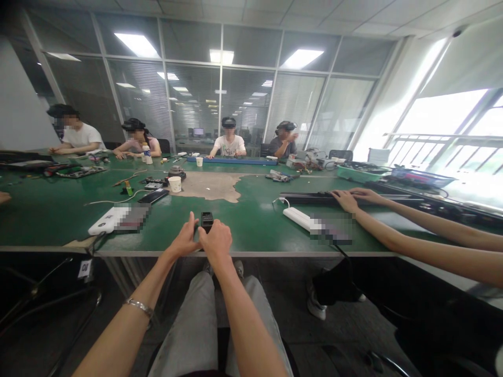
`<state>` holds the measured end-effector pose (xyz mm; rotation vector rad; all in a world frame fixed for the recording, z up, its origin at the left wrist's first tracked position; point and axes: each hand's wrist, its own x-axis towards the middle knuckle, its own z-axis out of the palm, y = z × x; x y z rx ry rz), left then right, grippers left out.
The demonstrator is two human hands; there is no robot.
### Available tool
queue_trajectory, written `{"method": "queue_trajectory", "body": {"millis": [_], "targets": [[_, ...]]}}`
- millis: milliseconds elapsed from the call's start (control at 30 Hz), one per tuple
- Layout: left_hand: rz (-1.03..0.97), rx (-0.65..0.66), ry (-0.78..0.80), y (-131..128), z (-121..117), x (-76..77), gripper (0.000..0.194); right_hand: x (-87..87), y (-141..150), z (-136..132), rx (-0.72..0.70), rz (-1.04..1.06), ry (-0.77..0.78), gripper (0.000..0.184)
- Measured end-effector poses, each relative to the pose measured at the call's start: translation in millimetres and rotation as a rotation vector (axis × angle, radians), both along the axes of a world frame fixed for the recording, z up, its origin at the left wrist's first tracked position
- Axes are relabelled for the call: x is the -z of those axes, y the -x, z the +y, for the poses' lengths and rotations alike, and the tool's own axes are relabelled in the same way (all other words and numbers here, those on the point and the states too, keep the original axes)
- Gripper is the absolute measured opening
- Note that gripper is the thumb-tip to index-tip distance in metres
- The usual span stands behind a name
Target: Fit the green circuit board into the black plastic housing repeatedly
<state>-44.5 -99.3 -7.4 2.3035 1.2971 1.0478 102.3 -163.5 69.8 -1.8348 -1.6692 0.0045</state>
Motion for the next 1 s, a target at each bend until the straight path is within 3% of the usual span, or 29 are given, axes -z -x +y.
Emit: {"method": "queue_trajectory", "body": {"millis": [167,400,600,733,1000], "targets": [[0.115,-0.080,-0.002,1,7,7.2,0.114,2.8,1,-3,0.001,-0.015,0.013,0.034],[0.211,-0.068,0.069,3,16,4.5,0.113,-0.6,3,2,0.020,-0.053,0.071,0.029],[0.184,-0.035,0.017,4,12,6.7,0.108,19.6,-2,-7,0.004,-0.017,0.046,0.044],[0.152,-0.032,-0.004,4,12,9.7,0.103,29.3,0,-8,-0.007,0.063,-0.043,0.037],[0.092,-0.042,-0.009,2,10,7.5,0.099,11.0,-8,-6,-0.037,0.138,-0.200,0.034]]}}
